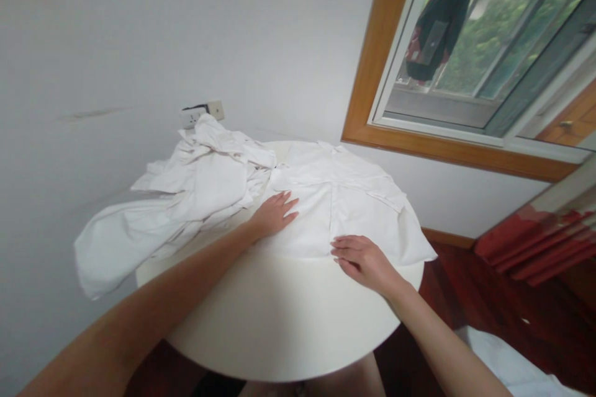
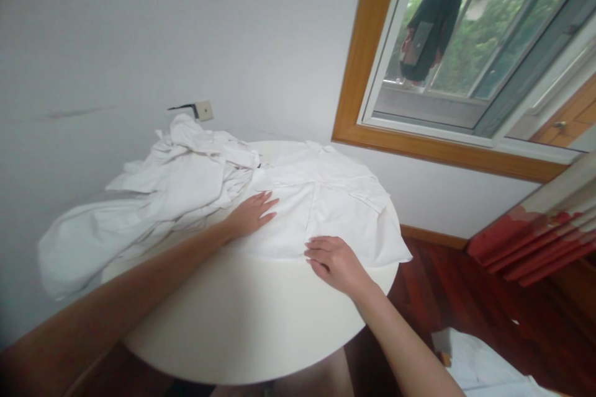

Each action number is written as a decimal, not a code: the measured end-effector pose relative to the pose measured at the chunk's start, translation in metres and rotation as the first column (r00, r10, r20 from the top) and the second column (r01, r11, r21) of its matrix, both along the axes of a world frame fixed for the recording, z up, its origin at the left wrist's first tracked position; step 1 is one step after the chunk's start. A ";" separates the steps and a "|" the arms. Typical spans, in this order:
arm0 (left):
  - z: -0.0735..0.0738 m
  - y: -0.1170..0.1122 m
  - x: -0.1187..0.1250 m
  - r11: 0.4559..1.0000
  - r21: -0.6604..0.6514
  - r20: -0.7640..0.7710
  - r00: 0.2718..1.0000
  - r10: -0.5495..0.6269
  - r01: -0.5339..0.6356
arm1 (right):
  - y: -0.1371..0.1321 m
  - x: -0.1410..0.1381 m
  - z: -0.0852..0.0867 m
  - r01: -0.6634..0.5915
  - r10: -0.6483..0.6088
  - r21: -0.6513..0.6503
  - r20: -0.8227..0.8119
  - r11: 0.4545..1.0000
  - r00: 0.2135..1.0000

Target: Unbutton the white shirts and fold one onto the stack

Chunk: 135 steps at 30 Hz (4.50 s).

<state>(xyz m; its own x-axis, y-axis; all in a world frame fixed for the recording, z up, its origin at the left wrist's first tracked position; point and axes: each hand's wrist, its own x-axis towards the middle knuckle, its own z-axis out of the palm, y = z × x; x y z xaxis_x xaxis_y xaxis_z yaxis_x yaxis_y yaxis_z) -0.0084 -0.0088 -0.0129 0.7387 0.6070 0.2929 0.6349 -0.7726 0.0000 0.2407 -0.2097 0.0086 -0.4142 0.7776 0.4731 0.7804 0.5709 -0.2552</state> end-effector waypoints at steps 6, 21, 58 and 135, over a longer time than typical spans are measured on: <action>-0.004 -0.014 -0.012 0.985 -0.001 -0.020 0.985 0.173 -0.173 | 0.000 0.001 -0.001 -0.009 0.009 -0.029 -0.001 1.000 1.000; -0.001 -0.016 -0.010 0.969 -0.024 -0.075 0.967 0.245 -0.247 | -0.001 0.005 0.006 0.024 -0.026 -0.060 -0.034 0.998 0.999; -0.003 -0.015 -0.008 0.968 -0.042 -0.067 0.967 0.246 -0.249 | -0.007 0.155 0.019 0.939 -0.831 -0.256 0.452 0.228 0.325; 0.022 -0.056 0.026 0.956 -0.220 -0.089 0.972 -0.219 0.195 | 0.084 0.051 0.029 0.564 -0.456 -0.141 0.445 0.814 0.771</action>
<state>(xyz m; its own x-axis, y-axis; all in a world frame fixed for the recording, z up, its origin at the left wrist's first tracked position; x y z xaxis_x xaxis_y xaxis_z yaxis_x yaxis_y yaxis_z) 0.0171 -0.0651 0.0095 0.8755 0.4758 0.0848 0.4659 -0.8775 0.1134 0.2919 -0.1261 0.0379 -0.0218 0.9920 0.1242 0.9990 0.0168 0.0411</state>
